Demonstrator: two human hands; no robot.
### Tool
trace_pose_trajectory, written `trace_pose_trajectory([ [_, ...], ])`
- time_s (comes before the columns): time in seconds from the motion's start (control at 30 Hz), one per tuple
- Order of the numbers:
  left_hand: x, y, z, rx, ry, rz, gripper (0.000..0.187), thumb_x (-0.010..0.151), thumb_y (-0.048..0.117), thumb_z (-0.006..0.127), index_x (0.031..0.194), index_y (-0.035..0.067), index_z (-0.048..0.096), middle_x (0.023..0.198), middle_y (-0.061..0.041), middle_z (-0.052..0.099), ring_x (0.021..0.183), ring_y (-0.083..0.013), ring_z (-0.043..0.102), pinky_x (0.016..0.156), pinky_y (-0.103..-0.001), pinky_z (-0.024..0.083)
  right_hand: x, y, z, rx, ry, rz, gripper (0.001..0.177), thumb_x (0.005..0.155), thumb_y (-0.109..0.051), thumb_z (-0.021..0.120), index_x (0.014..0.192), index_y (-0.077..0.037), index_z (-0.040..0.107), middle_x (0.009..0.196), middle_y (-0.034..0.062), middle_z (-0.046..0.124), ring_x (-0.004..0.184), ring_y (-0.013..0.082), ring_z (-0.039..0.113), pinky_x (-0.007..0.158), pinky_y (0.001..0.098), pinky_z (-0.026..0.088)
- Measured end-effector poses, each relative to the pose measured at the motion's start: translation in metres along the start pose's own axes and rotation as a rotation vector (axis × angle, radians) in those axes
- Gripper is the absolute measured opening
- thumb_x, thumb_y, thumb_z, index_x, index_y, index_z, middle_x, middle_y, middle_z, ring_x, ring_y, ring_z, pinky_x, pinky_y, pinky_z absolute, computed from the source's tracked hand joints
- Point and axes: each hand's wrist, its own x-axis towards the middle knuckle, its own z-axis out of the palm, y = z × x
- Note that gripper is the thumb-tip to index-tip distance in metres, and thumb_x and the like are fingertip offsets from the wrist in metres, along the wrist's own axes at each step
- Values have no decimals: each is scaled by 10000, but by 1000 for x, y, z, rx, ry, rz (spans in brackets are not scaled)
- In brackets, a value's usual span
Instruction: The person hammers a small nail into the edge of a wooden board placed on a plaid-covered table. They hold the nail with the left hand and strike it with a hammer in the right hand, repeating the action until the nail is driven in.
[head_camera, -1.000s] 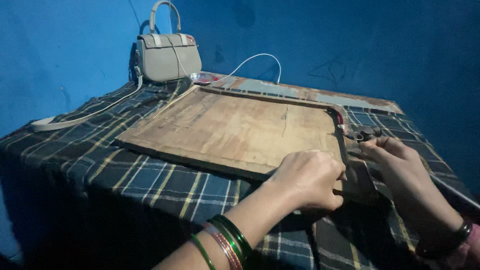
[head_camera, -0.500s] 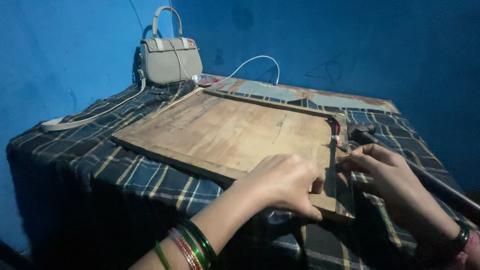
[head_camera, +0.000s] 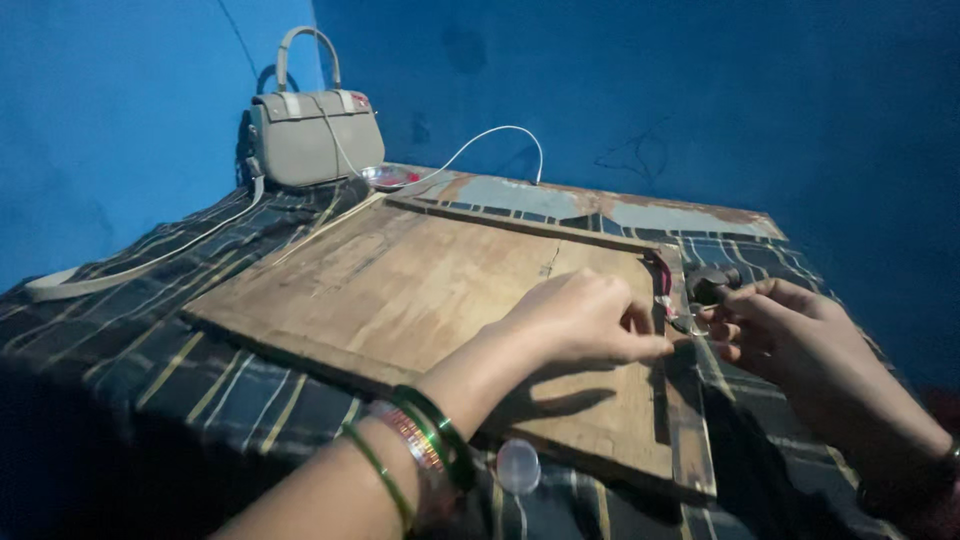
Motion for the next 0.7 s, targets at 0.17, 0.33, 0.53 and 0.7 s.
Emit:
trace_pose_trajectory([
  [0.17, 39, -16, 3, -23, 171, 11, 310, 771, 371, 671, 1011, 246, 820, 962, -26, 797, 906, -236, 757, 795, -394, 586, 34, 5, 6, -59, 1, -52, 252, 1025, -213, 570, 1086, 20, 642, 967, 137, 674, 837, 184, 647, 761, 347, 566],
  [0.33, 72, -34, 13, -151, 139, 44, 318, 748, 331, 673, 1022, 255, 815, 953, -30, 805, 910, -227, 766, 803, -371, 589, 52, 9, 11, -60, -12, -66, 259, 1018, -228, 570, 1093, 2, 664, 895, 71, 625, 784, 151, 605, 709, 311, 534],
  [0.53, 92, -47, 28, -231, 117, 142, 348, 744, 362, 704, 1042, 215, 807, 954, -35, 798, 905, -214, 768, 807, -354, 583, 57, 14, 15, -145, 51, 31, 261, 1037, -261, 557, 1123, -41, 669, 872, 45, 613, 744, 120, 548, 659, 291, 465],
  [0.7, 100, -44, 34, -501, 48, 126, 347, 776, 360, 700, 1037, 155, 804, 808, -52, 807, 771, -159, 793, 732, -313, 605, 56, 11, 17, 10, 51, 101, 255, 1033, -255, 530, 1139, -60, 654, 884, 13, 609, 761, 101, 565, 668, 284, 461],
])
